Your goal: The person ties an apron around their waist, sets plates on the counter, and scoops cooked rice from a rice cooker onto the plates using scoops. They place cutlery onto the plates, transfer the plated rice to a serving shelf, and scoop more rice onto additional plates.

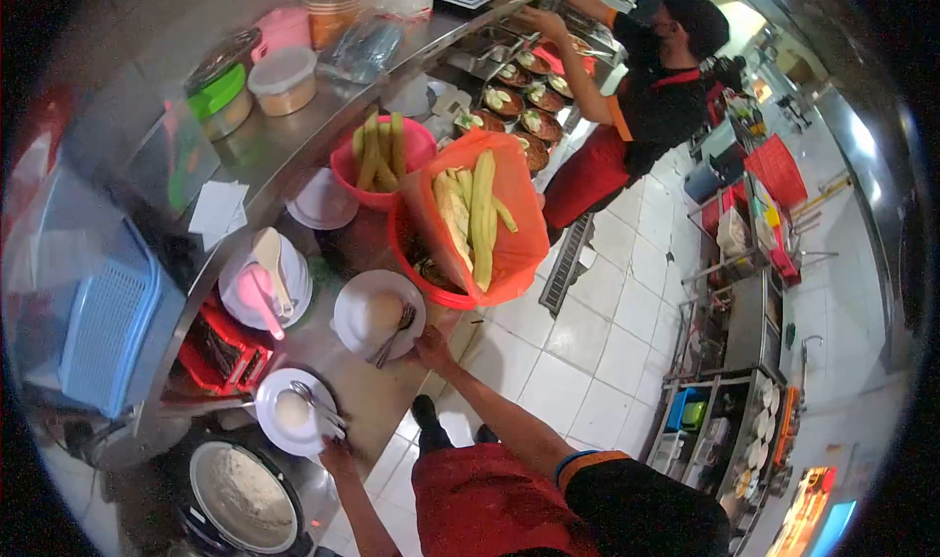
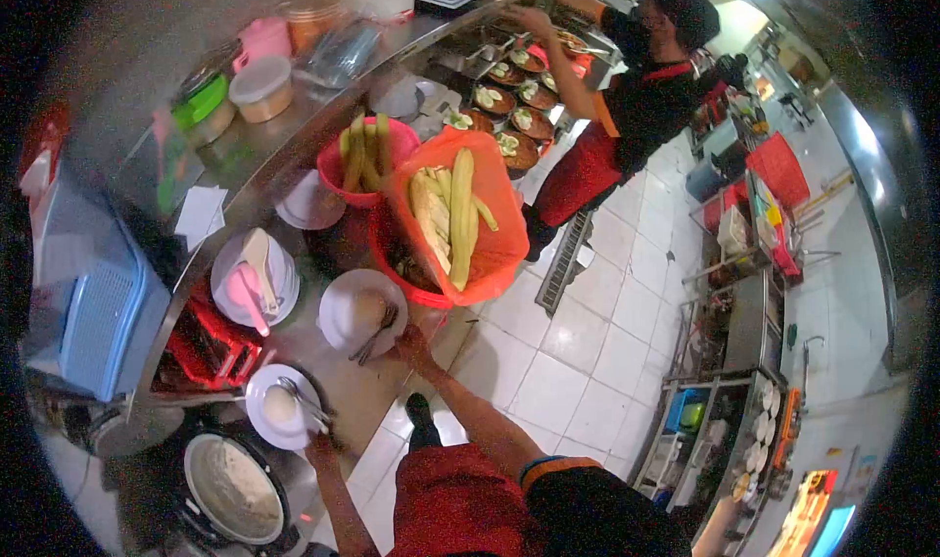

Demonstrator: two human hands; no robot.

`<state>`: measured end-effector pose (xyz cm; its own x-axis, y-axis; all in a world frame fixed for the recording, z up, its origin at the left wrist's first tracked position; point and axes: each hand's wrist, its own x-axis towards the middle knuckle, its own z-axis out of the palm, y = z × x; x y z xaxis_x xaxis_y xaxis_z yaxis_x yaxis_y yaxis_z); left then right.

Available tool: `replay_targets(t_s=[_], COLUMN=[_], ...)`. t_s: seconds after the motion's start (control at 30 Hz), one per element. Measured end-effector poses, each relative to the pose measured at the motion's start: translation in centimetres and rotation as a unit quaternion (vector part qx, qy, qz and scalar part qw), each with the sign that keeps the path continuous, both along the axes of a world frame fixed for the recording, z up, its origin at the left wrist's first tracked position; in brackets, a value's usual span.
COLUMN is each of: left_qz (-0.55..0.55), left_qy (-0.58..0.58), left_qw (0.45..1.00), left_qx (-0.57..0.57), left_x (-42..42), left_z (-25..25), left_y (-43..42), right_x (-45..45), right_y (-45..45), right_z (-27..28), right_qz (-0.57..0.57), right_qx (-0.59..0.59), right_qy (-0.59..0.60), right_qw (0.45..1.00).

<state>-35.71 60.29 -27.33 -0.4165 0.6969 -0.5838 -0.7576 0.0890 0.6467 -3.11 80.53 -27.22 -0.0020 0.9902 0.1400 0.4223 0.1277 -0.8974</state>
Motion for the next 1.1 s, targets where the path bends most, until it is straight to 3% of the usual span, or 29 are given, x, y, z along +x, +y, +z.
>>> replay_targets(t_s=[0.07, 0.1, 0.13, 0.17, 0.23, 0.3, 0.37, 0.43, 0.53, 0.57, 0.67, 0.7, 0.77, 0.83, 1.0, 1.07, 1.1], left_qz=[0.007, 0.026, 0.016, -0.038, -0.044, -0.075, -0.105, -0.179, -0.243, -0.273, -0.353, -0.403, -0.413, -0.423, -0.549, -0.611, -0.682], left_qy=[-0.001, -0.003, -0.001, -0.017, 0.022, 0.014, 0.007, 0.058, 0.075, 0.091, 0.122, 0.135, 0.111, 0.086, 0.071, 0.033, 0.302], left_qw=[1.0, 1.0, 1.0, 0.999, 0.997, 0.997, 0.994, 0.982, 0.967, 0.958, 0.927, 0.902, 0.904, 0.902, 0.83, 0.789, 0.638], left_qx=[0.006, 0.008, 0.005, 0.013, -0.066, -0.032, 0.004, -0.016, 0.003, -0.019, -0.003, -0.077, -0.02, 0.034, 0.067, 0.056, 0.192], left_x=[0.6, 0.7, -0.6, -2.1, -0.8, -0.3, 0.4, 2.9, 7.0, 7.6, 11.8, 11.3, 15.3, 19.9, 29.8, 32.4, 32.5], left_z=[-0.1, -0.3, -2.8, -6.6, -3.4, -1.6, 0.1, 4.8, 11.3, 10.5, 13.1, 9.0, 9.7, 11.0, 13.3, 8.4, 4.5], left_y=[-0.8, -1.8, -3.4, -4.8, -4.1, -3.7, -2.9, -1.6, -0.6, -0.7, -0.9, -1.2, -1.9, -3.7, -9.9, -11.0, -11.0], right_x=[0.2, 0.1, 0.1, 0.5, 2.5, 5.1, 7.0, 9.3, 12.2, 13.5, 15.7, 16.7, 18.0, 19.3, 20.3, 21.1, 21.5], right_y=[-1.5, -3.0, -4.8, -6.3, -9.3, -13.4, -17.5, -22.3, -29.6, -31.8, -37.8, -40.1, -44.9, -49.5, -61.2, -65.8, -67.9], right_z=[-0.2, 1.2, 2.7, 4.5, 6.8, 0.8, 5.7, 7.0, 9.4, 8.1, 11.8, 11.9, 11.6, 11.2, 13.5, 14.2, 14.1], right_qz=[0.026, 0.011, -0.003, -0.011, -0.002, -0.001, -0.022, -0.028, -0.082, -0.102, -0.146, -0.177, -0.207, -0.259, -0.377, -0.431, -0.446], right_qx=[0.188, 0.014, -0.158, -0.156, -0.21, -0.207, -0.199, -0.262, -0.262, -0.257, -0.23, -0.225, -0.221, -0.145, -0.058, -0.058, -0.041], right_qy=[-0.122, 0.172, 0.45, 0.453, 0.41, 0.354, 0.36, 0.424, 0.398, 0.353, 0.414, 0.406, 0.401, 0.409, 0.431, 0.44, 0.429], right_qw=[0.974, 0.985, 0.879, 0.878, 0.888, 0.912, 0.911, 0.866, 0.875, 0.894, 0.869, 0.868, 0.865, 0.863, 0.818, 0.786, 0.784])
